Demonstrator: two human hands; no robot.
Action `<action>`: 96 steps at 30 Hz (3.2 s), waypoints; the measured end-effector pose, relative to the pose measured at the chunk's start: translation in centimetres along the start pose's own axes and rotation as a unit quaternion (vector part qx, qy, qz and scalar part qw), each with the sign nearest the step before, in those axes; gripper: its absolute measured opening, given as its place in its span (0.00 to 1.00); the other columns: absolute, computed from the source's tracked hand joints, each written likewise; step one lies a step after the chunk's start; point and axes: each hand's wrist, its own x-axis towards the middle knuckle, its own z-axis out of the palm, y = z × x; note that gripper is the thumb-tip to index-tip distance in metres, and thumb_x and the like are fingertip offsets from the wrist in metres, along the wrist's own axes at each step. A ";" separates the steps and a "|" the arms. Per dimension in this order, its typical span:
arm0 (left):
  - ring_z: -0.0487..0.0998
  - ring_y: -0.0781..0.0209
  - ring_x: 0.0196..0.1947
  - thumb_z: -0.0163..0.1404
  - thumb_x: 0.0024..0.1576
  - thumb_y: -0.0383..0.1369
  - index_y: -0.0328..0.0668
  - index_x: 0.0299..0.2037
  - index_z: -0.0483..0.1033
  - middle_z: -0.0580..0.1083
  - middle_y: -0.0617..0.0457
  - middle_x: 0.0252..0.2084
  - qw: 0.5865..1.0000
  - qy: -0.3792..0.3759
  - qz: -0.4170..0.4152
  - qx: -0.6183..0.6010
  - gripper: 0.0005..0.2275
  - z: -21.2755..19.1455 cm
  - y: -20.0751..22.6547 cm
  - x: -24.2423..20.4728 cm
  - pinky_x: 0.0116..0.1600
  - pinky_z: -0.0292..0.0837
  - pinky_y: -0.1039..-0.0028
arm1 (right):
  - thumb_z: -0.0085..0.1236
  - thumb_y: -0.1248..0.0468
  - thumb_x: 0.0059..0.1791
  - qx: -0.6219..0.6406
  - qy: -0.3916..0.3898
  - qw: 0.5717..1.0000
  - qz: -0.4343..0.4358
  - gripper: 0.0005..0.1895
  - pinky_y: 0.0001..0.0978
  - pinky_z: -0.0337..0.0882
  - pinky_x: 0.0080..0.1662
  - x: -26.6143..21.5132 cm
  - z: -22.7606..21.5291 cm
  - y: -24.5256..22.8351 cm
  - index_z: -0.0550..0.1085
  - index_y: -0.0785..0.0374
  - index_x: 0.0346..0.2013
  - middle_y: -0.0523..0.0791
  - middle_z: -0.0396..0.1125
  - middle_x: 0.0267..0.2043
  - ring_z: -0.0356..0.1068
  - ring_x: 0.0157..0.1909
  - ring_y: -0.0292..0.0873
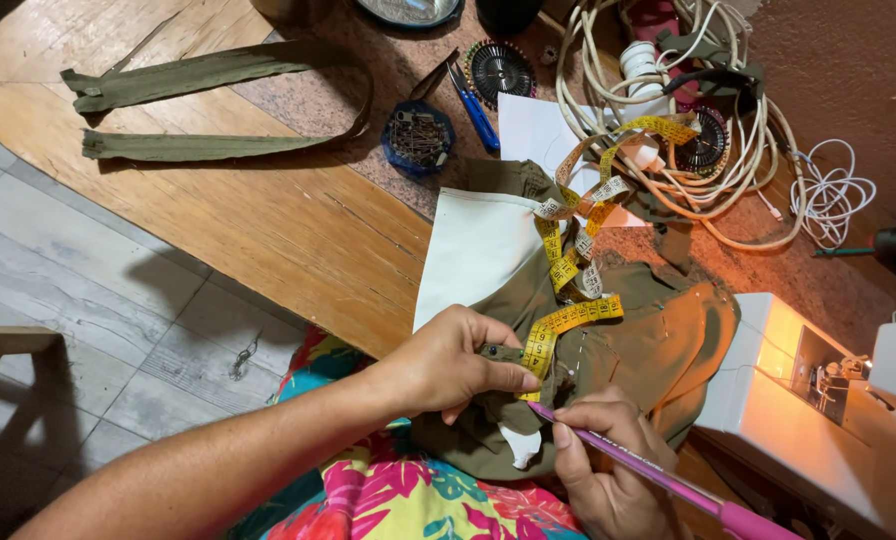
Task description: Measuring and marking a green garment using a measuring tape and a pen on a sewing table
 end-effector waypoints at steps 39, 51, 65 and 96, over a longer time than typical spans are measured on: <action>0.57 0.66 0.03 0.61 0.53 0.32 0.40 0.27 0.78 0.66 0.53 0.11 1.000 0.004 -0.014 -0.005 0.07 0.0 -0.1 0.2 0.07 0.48 0.77 | 0.53 0.61 0.49 -0.030 -0.010 0.999 0.002 0.05 0.25 0.68 0.34 0.1 0.3 0.2 0.74 0.59 0.34 0.42 0.71 0.29 0.69 0.29 0.38; 0.56 0.67 0.03 0.62 0.52 0.32 0.41 0.26 0.76 0.67 0.53 0.11 1.000 0.000 -0.015 -0.015 0.08 -0.2 -0.3 0.3 0.07 0.47 0.78 | 0.53 0.63 0.48 -0.031 0.005 0.999 -0.007 0.05 0.24 0.66 0.34 -0.1 0.2 0.2 0.73 0.60 0.33 0.43 0.69 0.28 0.68 0.28 0.38; 0.57 0.67 0.03 0.62 0.52 0.33 0.42 0.27 0.77 0.68 0.54 0.12 0.999 -0.013 -0.036 -0.002 0.08 -0.1 0.2 -0.1 0.08 0.44 0.77 | 0.49 0.66 0.53 0.146 0.215 0.961 0.097 0.06 0.20 0.68 0.40 -0.3 -0.3 1.5 0.71 0.63 0.42 0.48 0.68 0.29 0.69 0.32 0.37; 0.72 0.66 0.12 0.54 0.56 0.22 0.33 0.41 0.76 0.76 0.39 0.19 0.982 -0.173 -0.049 -0.065 0.05 -7.8 1.9 -2.9 0.14 0.53 0.85 | 0.56 0.74 0.47 0.447 -0.115 0.874 0.149 0.17 0.27 0.64 0.44 3.2 -0.2 4.4 0.62 0.61 0.46 0.46 0.64 0.37 0.64 0.40 0.39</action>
